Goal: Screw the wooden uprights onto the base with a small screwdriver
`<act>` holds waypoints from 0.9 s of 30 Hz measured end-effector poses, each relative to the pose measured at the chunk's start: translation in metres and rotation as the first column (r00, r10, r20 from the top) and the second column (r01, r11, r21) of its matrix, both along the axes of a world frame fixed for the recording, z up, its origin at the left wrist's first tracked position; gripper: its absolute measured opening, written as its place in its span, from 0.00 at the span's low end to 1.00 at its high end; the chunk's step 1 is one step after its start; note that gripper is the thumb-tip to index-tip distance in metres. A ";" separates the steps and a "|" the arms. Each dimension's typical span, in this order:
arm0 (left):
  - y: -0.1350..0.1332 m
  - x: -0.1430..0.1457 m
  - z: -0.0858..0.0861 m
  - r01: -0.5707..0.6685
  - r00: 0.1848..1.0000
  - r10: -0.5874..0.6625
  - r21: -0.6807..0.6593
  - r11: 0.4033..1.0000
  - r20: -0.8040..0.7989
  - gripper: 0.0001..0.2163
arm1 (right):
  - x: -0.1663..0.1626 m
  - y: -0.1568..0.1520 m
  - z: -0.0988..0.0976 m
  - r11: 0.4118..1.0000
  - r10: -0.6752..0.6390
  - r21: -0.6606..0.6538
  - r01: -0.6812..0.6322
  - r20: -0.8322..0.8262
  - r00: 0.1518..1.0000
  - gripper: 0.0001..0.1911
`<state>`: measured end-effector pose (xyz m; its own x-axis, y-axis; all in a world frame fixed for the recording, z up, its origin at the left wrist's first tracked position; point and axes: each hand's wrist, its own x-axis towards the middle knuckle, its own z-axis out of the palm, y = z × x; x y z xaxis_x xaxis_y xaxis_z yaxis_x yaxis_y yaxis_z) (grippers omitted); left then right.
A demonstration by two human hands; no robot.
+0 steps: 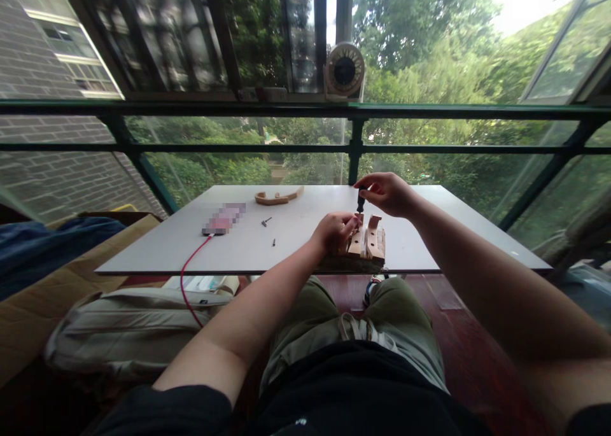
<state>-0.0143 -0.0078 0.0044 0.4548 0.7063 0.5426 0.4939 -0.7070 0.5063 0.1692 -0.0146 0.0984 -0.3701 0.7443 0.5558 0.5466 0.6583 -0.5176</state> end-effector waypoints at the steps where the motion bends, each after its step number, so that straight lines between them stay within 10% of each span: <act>1: 0.000 0.000 0.000 0.000 1.000 0.000 -0.003 1.000 0.004 0.19 | 0.000 0.001 0.000 1.000 -0.001 0.003 0.001 -0.002 1.000 0.15; 27: 0.009 0.003 -0.008 0.010 0.998 -0.016 0.100 0.995 0.055 0.13 | -0.001 -0.002 0.000 0.999 0.032 -0.024 -0.033 -0.025 0.999 0.17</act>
